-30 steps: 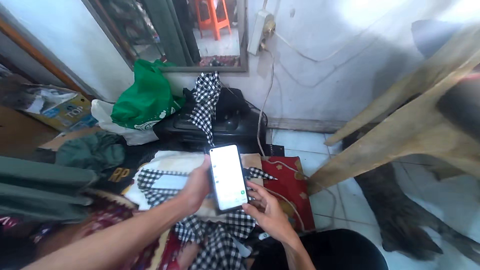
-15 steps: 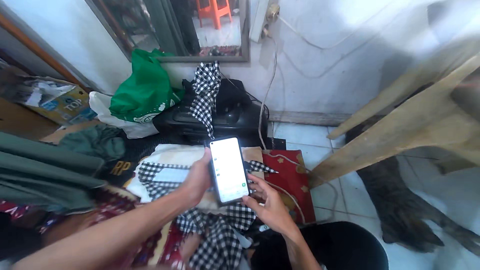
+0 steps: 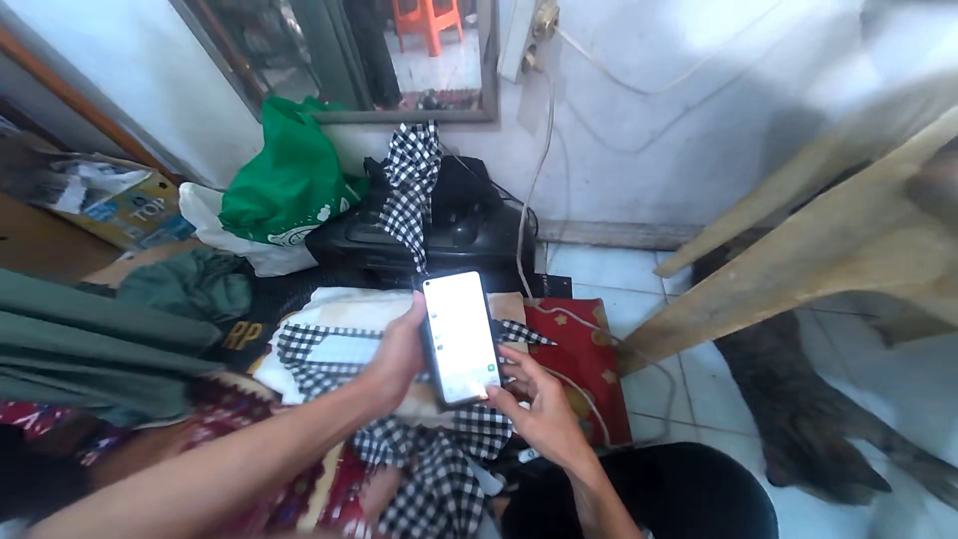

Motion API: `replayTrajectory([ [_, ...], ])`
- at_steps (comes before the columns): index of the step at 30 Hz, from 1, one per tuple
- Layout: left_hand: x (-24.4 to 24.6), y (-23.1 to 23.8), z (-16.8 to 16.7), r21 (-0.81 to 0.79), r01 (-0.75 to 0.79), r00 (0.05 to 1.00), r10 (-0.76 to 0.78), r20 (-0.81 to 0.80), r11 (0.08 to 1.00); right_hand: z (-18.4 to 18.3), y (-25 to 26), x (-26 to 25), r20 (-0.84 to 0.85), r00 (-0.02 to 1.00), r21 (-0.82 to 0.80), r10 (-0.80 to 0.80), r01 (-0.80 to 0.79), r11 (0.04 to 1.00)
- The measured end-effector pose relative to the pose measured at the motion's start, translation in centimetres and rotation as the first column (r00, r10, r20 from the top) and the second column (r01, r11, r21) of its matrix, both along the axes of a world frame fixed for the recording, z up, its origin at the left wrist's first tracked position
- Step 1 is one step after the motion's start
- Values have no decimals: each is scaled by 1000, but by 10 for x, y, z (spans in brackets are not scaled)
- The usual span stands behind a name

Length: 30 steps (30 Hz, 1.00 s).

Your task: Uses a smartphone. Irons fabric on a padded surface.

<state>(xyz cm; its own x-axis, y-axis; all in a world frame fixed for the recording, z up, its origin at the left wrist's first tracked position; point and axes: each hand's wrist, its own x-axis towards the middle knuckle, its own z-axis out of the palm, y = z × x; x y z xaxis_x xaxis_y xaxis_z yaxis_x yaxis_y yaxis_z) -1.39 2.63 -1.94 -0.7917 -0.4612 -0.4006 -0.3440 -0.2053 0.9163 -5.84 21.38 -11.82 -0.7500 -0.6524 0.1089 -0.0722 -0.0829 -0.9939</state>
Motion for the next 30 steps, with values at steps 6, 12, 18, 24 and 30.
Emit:
replayTrajectory([
  [6,1,1,0,3,-3,1000,3,-5,1000,-1,0,1,-11,1000,-3,-7,7,1000],
  [12,1,1,1,12,-10,1000,10,1,1000,0,0,1,-7,1000,6,-9,9,1000],
  [18,0,1,0,13,-10,1000,10,7,1000,-1,1,0,-15,1000,-2,-2,2,1000],
  [24,1,0,0,15,-1,1000,1,-4,1000,1,1,0,-15,1000,-2,0,0,1000],
  [30,2,-2,-3,2,13,1000,-13,1,1000,-2,1,0,-14,1000,1,5,-5,1000],
])
